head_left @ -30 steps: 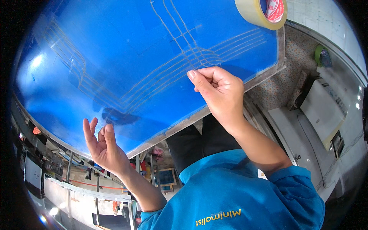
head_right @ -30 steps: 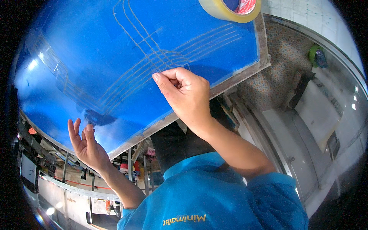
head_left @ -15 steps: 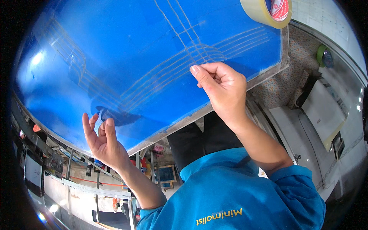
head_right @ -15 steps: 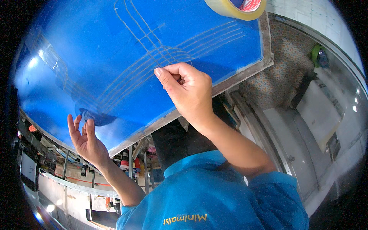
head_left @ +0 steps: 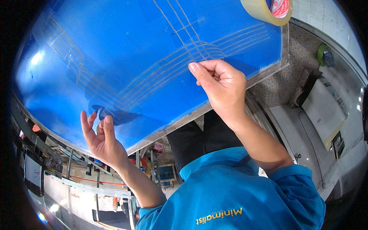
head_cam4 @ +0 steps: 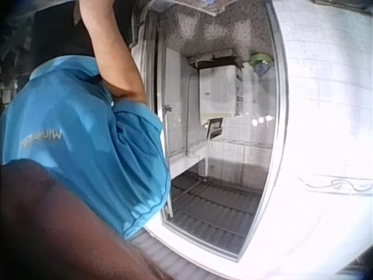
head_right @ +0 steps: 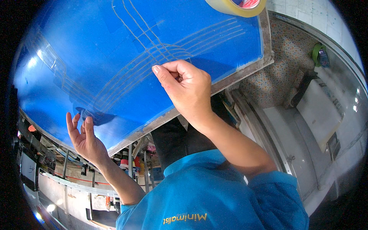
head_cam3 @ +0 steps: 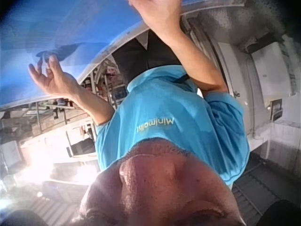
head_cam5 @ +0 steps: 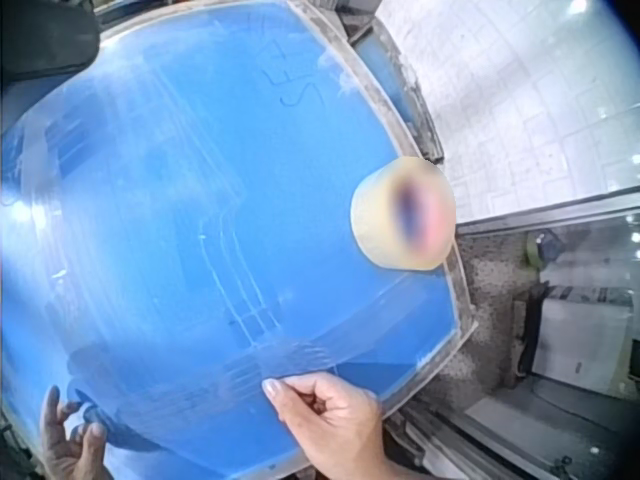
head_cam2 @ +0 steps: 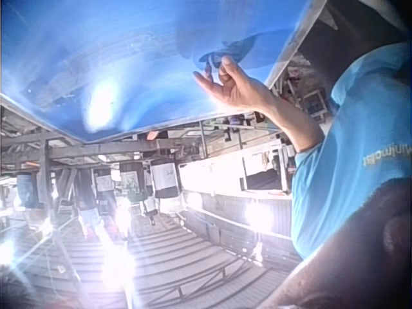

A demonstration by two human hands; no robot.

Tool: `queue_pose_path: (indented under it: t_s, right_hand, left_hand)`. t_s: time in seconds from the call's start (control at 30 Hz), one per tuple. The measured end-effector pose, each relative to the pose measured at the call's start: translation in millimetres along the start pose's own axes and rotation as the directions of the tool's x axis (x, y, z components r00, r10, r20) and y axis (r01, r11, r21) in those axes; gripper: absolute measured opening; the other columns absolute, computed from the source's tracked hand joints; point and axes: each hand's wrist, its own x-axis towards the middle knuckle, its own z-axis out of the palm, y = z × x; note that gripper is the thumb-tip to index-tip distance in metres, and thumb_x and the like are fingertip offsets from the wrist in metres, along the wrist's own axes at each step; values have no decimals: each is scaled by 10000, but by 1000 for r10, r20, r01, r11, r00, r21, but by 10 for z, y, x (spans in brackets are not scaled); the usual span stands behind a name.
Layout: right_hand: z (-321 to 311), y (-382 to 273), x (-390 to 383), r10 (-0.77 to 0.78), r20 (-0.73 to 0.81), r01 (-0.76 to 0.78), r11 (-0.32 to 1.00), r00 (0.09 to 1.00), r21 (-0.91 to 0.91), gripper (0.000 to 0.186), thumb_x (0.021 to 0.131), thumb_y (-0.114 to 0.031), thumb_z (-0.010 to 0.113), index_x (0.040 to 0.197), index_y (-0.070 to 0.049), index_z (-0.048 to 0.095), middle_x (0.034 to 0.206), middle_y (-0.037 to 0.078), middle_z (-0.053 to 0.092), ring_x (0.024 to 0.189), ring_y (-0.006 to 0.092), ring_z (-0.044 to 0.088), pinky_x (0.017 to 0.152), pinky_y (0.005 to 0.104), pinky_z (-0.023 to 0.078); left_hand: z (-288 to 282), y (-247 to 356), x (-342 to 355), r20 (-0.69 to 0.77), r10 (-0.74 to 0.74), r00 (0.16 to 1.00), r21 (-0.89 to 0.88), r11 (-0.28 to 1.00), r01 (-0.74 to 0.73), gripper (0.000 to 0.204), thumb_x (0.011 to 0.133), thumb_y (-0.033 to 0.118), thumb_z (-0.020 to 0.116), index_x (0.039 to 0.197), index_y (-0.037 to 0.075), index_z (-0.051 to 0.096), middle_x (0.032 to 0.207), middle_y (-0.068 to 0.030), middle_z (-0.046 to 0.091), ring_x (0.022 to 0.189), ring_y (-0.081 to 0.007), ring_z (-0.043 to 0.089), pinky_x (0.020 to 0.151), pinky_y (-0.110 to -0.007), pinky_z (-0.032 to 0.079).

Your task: The person picks up a blue screen printing frame and applies clear adhesive tape along the edges of a design on the mesh. They smooth the tape down and continue taping the frame.

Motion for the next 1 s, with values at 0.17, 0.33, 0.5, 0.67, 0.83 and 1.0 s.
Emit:
queue_pose_path:
  t_s: [0.17,0.33,0.5,0.67,0.83,1.0]
  right_hand:
    - [10,46,6,-21,-11,21,1000,1000,18,150,919,-125,773,878,15,739,699,17,686,635,24,567,562,211,461]
    - [4,61,12,-32,-4,32,999,999,-3,147,920,-122,772,876,15,738,697,14,683,629,21,558,557,206,455]
    - [-1,38,5,-32,9,32,999,999,3,160,924,-137,774,906,18,738,709,12,674,634,27,566,562,194,442]
    - [20,15,1,-17,-2,17,1000,1000,8,167,921,-137,779,911,24,737,710,10,671,636,26,565,560,194,435]
    - [13,2,9,-11,-3,11,1000,1000,13,156,916,-123,782,897,26,740,705,8,677,637,22,559,562,197,450]
    - [15,56,23,-45,2,45,999,999,-5,150,921,-136,781,931,9,745,721,25,689,633,48,589,565,200,475]
  left_hand:
    - [7,-8,-3,-3,1,1000,5,1000,-1,656,899,-33,744,1487,2,456,1283,-124,560,921,-106,681,779,-187,543]
    - [23,-3,-4,-23,-2,1000,32,999,3,648,900,-33,743,1484,6,464,1289,-123,562,913,-105,681,780,-185,539]
    - [1,-13,-3,-6,-16,1000,19,1000,16,654,899,-18,753,1485,16,465,1294,-111,557,950,-115,667,809,-208,522]
    - [-33,-49,15,9,-14,1000,6,1000,13,669,895,-24,755,1493,18,458,1301,-109,554,953,-114,663,824,-218,514]
    - [5,-15,16,1,-31,1000,-27,999,31,685,886,-57,748,1498,9,447,1286,-110,552,920,-101,661,799,-206,511]
    - [21,16,16,-14,-42,999,22,999,43,723,871,-51,771,1507,22,434,1292,-120,543,931,-114,679,766,-183,527]
